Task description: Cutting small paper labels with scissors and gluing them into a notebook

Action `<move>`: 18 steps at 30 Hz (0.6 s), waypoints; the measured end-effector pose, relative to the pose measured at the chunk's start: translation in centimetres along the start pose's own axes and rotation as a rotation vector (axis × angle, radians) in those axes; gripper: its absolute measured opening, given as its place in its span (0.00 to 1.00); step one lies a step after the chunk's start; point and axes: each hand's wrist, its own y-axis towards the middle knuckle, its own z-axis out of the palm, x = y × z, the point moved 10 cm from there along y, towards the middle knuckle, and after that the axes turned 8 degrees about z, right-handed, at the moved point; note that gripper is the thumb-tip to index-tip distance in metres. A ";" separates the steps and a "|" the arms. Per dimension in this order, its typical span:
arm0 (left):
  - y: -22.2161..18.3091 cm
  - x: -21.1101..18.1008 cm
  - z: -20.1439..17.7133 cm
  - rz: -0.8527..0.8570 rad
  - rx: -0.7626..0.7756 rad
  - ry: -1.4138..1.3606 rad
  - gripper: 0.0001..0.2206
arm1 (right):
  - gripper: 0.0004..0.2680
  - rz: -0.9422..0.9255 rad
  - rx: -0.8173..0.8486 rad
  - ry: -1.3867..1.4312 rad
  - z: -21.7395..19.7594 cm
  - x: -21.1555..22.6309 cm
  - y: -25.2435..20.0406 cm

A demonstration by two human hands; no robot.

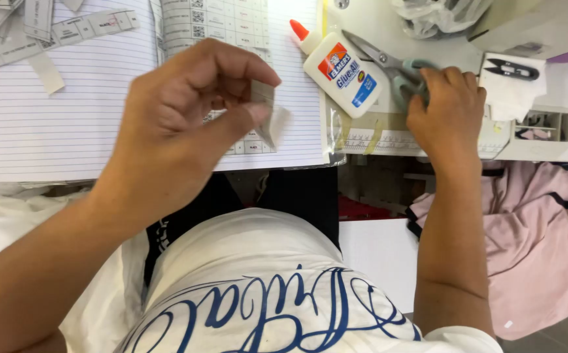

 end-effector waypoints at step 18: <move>0.5 -2.6 2.7 -0.007 0.145 0.220 0.21 | 0.25 -0.294 0.329 1.141 -6.5 6.9 -7.7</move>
